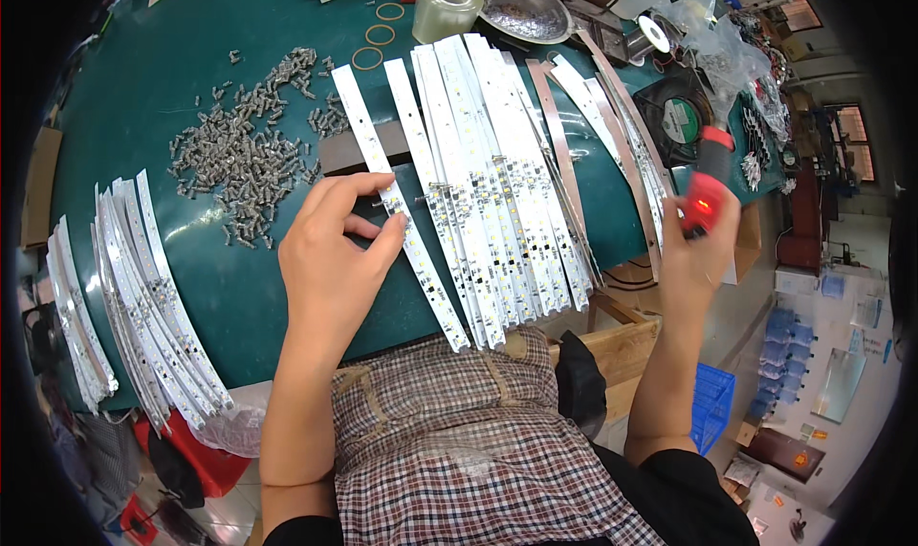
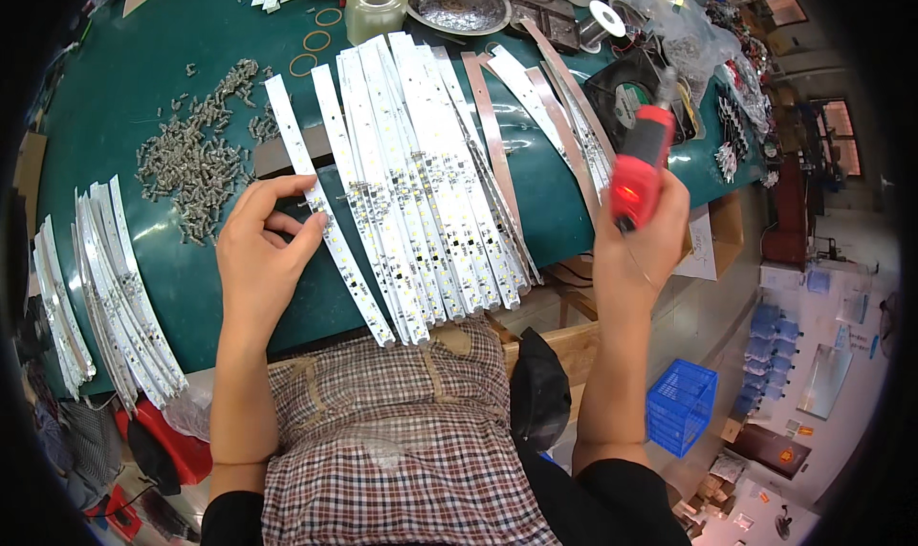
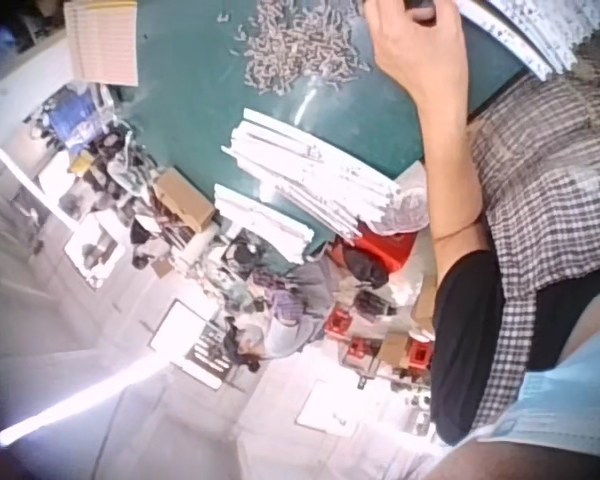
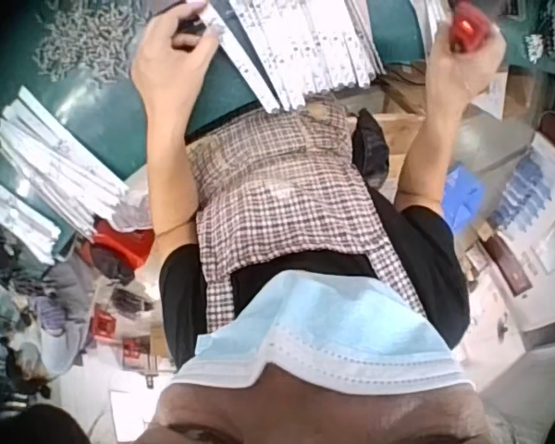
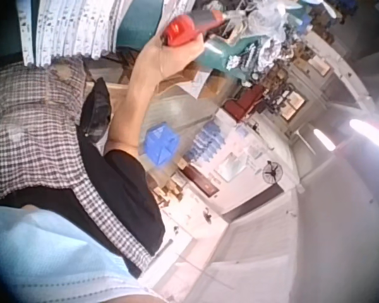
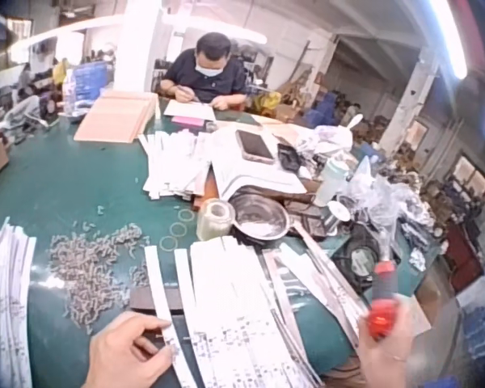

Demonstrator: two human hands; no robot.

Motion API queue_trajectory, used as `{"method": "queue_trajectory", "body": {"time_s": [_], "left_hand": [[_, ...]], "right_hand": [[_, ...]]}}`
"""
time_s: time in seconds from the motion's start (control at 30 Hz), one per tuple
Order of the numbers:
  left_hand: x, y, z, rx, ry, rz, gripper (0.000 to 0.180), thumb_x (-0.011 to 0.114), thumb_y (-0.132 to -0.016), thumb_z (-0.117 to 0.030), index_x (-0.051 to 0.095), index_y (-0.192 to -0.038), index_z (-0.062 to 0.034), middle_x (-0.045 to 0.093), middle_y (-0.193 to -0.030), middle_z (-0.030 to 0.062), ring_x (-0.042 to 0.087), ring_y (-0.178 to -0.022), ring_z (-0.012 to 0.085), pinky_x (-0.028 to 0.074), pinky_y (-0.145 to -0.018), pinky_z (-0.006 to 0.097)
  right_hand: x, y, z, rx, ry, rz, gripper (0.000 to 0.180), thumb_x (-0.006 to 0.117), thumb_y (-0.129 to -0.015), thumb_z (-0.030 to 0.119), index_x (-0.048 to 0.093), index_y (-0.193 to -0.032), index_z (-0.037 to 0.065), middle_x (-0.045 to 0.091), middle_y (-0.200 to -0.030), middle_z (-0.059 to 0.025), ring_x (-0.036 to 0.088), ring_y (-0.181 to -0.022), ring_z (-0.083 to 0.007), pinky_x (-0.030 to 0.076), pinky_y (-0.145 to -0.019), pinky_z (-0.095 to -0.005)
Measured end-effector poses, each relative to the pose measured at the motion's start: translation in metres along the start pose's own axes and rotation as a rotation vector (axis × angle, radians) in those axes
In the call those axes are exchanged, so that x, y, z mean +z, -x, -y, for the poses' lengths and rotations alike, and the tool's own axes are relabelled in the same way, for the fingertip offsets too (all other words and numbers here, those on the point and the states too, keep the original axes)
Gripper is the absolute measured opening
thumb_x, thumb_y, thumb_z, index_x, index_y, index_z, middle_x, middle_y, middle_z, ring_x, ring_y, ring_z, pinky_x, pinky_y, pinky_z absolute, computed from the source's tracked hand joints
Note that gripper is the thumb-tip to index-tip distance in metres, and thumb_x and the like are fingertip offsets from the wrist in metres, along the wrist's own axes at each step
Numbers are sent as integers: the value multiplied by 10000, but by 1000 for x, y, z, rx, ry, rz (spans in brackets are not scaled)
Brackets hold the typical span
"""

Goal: The person attaches small components onto LED light strips by hand and solders them in place using a soldering iron, repeatedly assembling the strips on the work table.

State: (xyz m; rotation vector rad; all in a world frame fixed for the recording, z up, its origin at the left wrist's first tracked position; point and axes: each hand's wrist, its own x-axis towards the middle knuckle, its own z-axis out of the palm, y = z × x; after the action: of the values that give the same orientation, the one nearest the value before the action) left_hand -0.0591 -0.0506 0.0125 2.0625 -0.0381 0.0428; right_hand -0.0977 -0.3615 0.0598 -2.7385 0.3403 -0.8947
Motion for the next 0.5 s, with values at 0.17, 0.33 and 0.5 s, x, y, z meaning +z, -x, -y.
{"method": "queue_trajectory", "body": {"time_s": [0.17, 0.33, 0.5], "left_hand": [[-5, 0, 1, -139, 389, 22, 335, 679, -794, 66, 630, -1123, 21, 622, -1077, 88, 659, -751, 92, 503, -617, 184], [0, -4, -23, -153, 518, 130, 330, 673, -807, 71, 597, -1127, 50, 610, -1143, 101, 651, -763, 69, 493, -608, 161], [22, -10, -24, 14, 306, 195, 312, 679, -800, 27, 617, -1105, 11, 575, -1120, 95, 691, -768, 125, 533, -630, 219]], "right_hand": [[35, -9, 0, -116, 231, 57, 491, 718, -708, -14, 488, -1137, 41, 514, -1097, -164, 604, -868, -384, 511, -708, -450], [49, -10, 1, -85, 329, 178, 481, 675, -715, -33, 462, -1134, 70, 486, -1119, -135, 617, -846, -403, 509, -662, -488], [57, -11, -2, -116, 365, 158, 429, 631, -753, -32, 469, -1129, 97, 495, -1112, -131, 622, -818, -414, 512, -653, -496]]}}
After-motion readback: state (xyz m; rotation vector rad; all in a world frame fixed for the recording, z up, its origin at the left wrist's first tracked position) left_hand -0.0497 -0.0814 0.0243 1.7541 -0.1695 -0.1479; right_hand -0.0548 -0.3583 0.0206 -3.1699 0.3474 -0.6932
